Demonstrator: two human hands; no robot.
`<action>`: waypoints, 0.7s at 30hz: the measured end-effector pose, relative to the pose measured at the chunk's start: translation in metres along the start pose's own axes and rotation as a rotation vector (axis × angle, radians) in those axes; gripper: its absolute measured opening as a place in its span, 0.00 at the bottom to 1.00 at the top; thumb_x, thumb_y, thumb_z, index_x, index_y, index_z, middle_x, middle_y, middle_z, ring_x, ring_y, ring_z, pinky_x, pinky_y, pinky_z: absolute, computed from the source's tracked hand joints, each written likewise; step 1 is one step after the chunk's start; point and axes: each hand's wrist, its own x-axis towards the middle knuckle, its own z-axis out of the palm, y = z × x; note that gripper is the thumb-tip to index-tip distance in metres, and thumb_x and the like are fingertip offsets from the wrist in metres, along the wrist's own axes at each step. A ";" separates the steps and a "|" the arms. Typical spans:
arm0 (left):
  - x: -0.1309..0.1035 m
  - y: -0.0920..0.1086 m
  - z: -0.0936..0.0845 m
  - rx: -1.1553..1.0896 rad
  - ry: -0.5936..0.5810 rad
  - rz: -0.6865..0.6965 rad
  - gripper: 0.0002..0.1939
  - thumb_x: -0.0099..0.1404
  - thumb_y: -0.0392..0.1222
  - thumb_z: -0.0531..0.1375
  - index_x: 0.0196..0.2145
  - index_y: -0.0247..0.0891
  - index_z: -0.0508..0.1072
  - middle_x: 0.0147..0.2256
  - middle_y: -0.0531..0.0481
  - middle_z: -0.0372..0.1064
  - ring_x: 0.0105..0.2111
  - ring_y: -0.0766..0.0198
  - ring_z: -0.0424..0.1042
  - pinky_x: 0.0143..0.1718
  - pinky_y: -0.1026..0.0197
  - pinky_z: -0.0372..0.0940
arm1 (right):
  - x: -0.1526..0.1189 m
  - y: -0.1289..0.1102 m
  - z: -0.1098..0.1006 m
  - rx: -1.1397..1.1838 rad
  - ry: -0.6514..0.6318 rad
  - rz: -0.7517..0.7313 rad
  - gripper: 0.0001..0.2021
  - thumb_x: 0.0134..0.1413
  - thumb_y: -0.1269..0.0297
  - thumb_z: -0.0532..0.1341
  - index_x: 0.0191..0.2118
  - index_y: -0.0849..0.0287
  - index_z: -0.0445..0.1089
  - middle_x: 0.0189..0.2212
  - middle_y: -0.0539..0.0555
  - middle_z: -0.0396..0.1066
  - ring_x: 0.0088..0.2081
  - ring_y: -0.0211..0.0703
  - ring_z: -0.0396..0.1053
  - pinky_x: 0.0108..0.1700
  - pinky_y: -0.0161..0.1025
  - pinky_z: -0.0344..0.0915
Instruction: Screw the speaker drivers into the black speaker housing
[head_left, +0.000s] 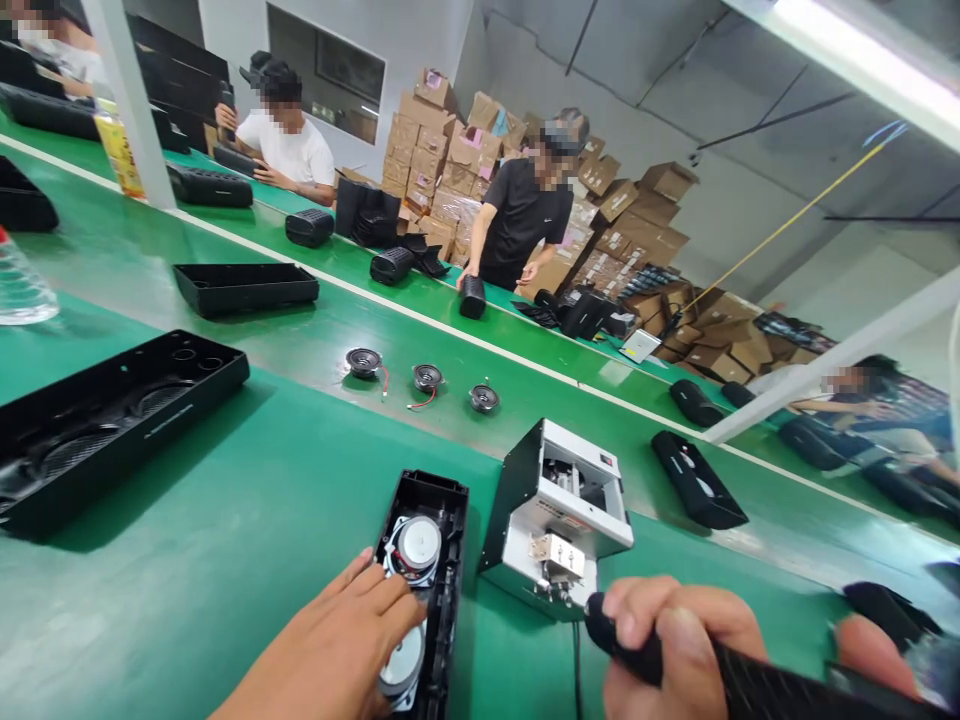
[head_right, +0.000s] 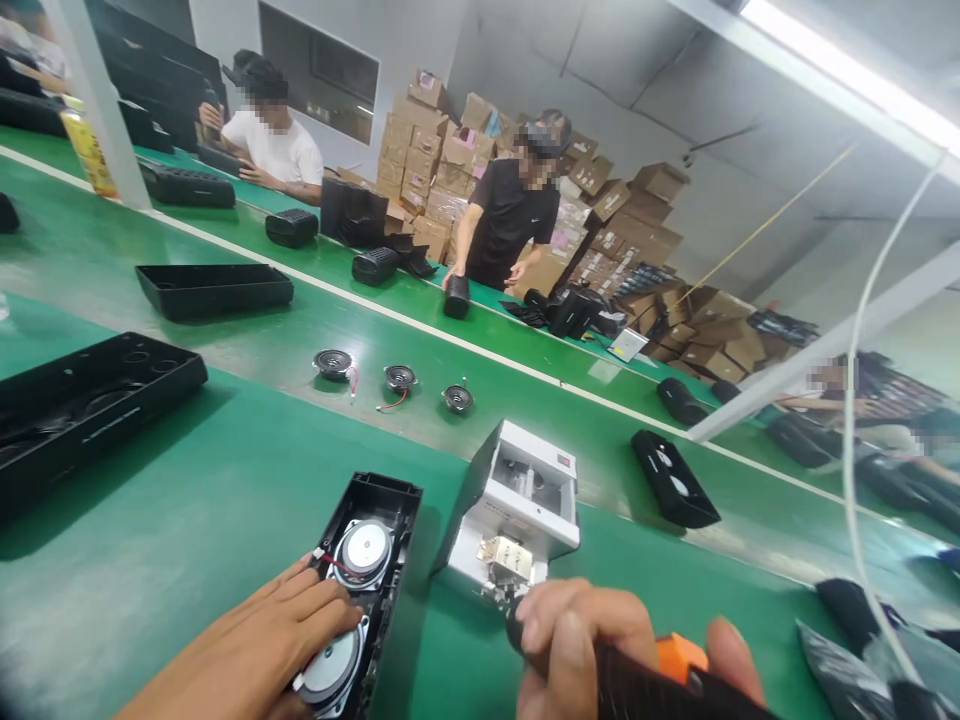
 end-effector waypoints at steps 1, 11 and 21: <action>0.000 -0.001 0.001 0.006 0.015 0.011 0.37 0.57 0.26 0.61 0.63 0.46 0.79 0.67 0.53 0.73 0.71 0.52 0.67 0.83 0.38 0.41 | 0.002 0.001 0.006 -0.058 0.109 -0.008 0.15 0.71 0.73 0.62 0.60 0.59 0.64 0.25 0.45 0.62 0.27 0.30 0.65 0.37 0.32 0.72; -0.002 0.010 -0.013 0.065 -0.005 -0.036 0.36 0.55 0.28 0.61 0.60 0.44 0.82 0.67 0.49 0.74 0.71 0.46 0.68 0.81 0.35 0.49 | -0.006 0.020 0.007 -0.181 0.111 0.195 0.32 0.67 0.64 0.70 0.66 0.59 0.53 0.27 0.45 0.66 0.25 0.33 0.69 0.35 0.33 0.72; -0.002 -0.003 0.007 -0.029 0.080 0.053 0.33 0.55 0.28 0.62 0.58 0.44 0.81 0.62 0.48 0.77 0.68 0.51 0.71 0.82 0.41 0.45 | -0.015 0.002 -0.014 0.227 -0.429 0.182 0.17 0.75 0.80 0.47 0.60 0.56 0.61 0.24 0.44 0.58 0.23 0.30 0.65 0.29 0.29 0.71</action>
